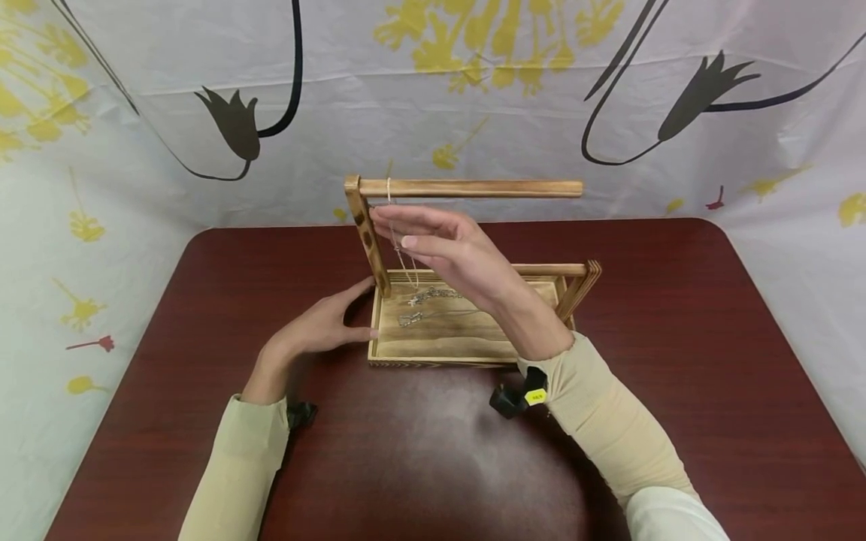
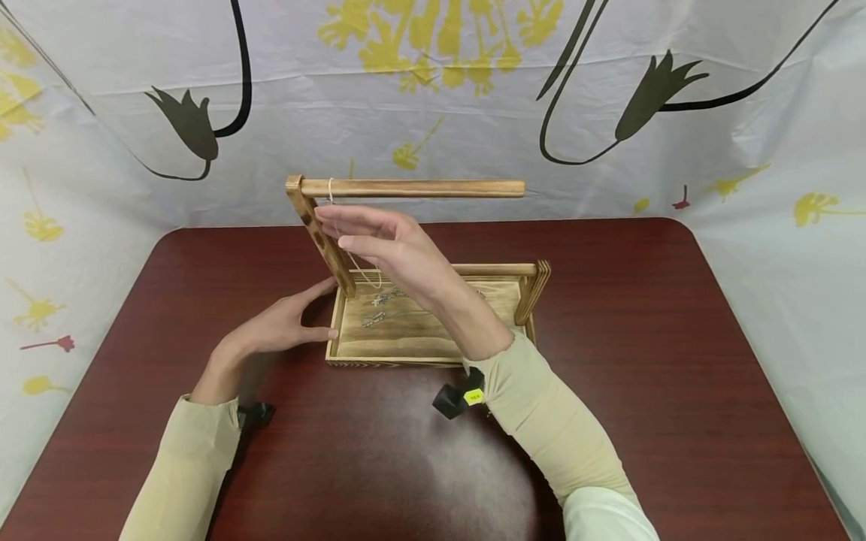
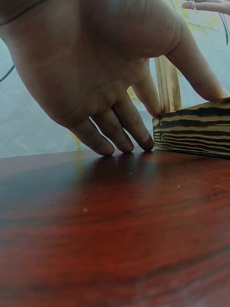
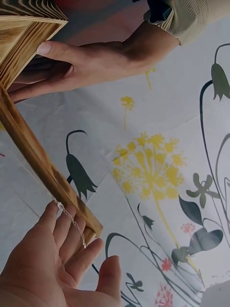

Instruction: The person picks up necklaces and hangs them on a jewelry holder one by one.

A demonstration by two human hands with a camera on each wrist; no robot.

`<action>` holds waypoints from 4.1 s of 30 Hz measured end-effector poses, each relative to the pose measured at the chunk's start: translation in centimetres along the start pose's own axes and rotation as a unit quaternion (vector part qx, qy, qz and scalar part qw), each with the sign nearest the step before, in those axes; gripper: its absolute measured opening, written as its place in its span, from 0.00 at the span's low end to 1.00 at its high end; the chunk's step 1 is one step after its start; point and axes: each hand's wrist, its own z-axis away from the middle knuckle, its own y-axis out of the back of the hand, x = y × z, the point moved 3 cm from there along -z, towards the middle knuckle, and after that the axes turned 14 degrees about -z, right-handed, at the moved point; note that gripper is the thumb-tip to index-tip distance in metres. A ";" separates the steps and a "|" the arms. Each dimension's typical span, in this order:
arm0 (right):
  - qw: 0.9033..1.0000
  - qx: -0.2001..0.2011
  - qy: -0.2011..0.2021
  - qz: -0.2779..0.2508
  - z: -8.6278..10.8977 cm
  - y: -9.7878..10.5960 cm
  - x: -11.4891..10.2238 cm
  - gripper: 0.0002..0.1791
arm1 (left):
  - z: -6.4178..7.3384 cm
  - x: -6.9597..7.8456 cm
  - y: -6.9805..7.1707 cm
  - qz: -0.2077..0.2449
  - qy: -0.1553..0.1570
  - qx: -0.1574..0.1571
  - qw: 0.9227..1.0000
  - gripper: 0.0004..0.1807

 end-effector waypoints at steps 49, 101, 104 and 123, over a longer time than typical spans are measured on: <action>1.000 -0.015 0.022 0.004 4.9 2.6 -3.0 0.26 | 0.1 -0.1 -0.1 -0.008 -0.003 0.004 1.000 0.52; 0.993 0.031 -0.024 0.110 10.3 6.4 -3.7 0.20 | 0.2 0.1 0.0 -0.010 0.004 0.002 1.000 0.52; 0.992 0.031 -0.025 0.118 10.6 6.6 -3.6 0.19 | 0.2 0.2 0.0 -0.013 0.002 0.004 1.000 0.52; 0.984 0.070 -0.069 0.149 11.8 8.3 -2.1 0.20 | 0.3 0.3 0.0 -0.002 -0.004 0.005 1.000 0.53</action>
